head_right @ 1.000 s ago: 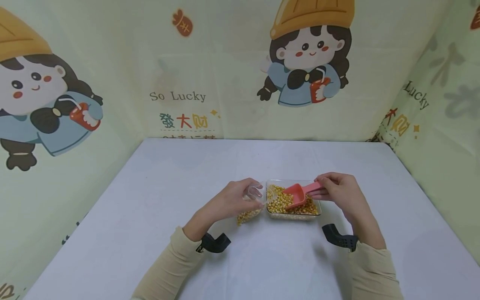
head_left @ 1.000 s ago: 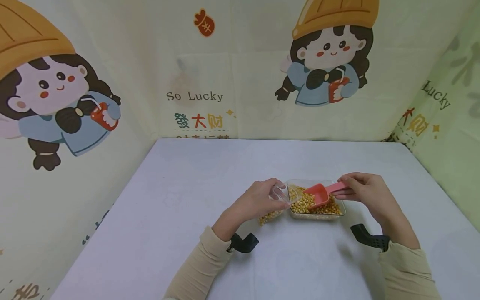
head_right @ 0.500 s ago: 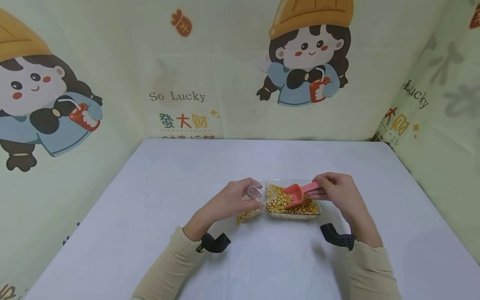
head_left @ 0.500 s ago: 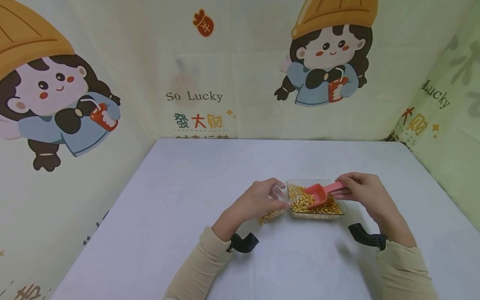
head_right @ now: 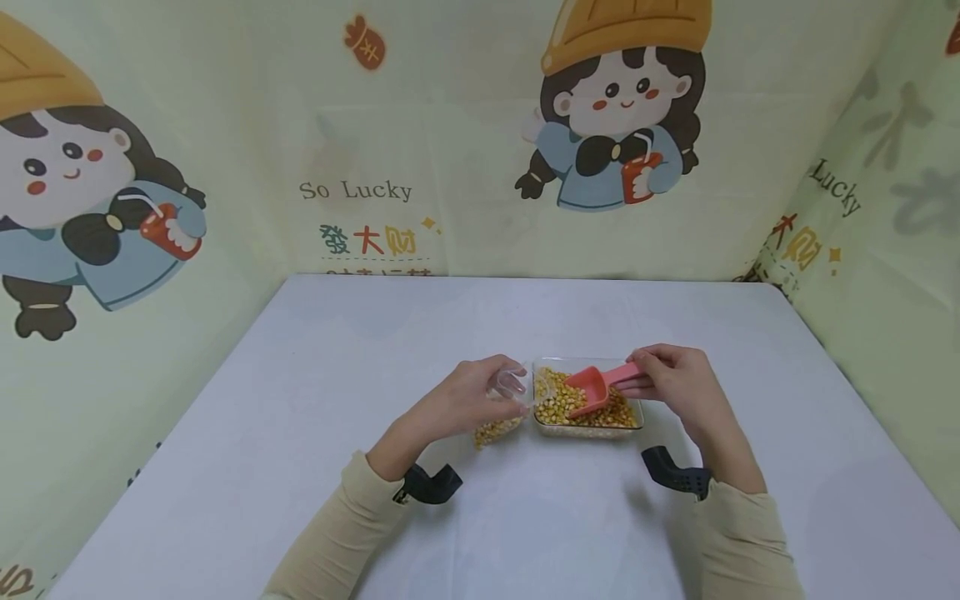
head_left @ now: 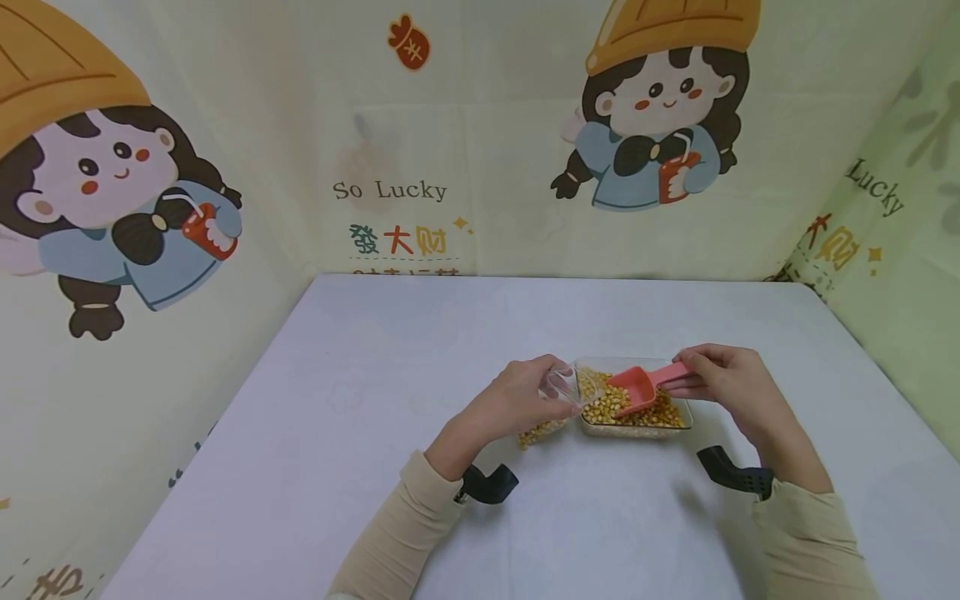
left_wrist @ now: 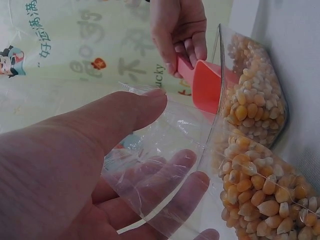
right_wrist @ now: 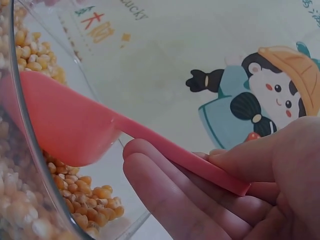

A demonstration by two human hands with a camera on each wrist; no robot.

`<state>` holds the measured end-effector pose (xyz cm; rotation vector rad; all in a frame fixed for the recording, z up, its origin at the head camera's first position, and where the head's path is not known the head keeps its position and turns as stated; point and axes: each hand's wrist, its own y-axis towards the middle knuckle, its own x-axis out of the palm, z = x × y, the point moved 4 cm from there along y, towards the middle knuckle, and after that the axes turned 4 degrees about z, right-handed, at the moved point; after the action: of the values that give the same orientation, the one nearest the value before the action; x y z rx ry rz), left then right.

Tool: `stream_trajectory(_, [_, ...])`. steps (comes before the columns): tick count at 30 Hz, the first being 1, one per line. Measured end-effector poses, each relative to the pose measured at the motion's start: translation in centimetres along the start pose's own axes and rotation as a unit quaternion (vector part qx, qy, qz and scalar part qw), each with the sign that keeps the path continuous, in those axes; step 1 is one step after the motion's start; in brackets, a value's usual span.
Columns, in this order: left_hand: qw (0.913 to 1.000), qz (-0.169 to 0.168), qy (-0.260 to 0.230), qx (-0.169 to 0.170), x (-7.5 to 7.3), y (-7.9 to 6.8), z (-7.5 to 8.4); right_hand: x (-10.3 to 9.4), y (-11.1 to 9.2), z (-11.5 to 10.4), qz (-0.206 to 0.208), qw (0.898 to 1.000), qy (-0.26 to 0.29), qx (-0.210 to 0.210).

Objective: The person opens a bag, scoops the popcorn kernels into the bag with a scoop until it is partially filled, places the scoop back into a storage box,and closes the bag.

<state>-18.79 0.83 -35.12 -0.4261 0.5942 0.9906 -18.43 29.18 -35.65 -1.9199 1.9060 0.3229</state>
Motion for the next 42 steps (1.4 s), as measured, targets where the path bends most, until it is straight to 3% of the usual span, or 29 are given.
stream_trajectory(16, [1.0000, 0.002, -0.001, 0.002, -0.1, 0.1, 0.1, -0.9, 0.1, 1.6, -0.032, 0.999, 0.028, 0.031])
stream_trajectory(34, [1.0000, 0.001, -0.003, 0.001, -0.2, 0.0, 0.1, -1.2, 0.3, 2.4, -0.048, 0.992, 0.108, 0.036])
stream_trajectory(42, [1.0000, 0.001, -0.004, 0.001, -0.1, 0.1, 0.0, -1.2, 0.3, 2.7, -0.052, 0.984, 0.168, 0.027])
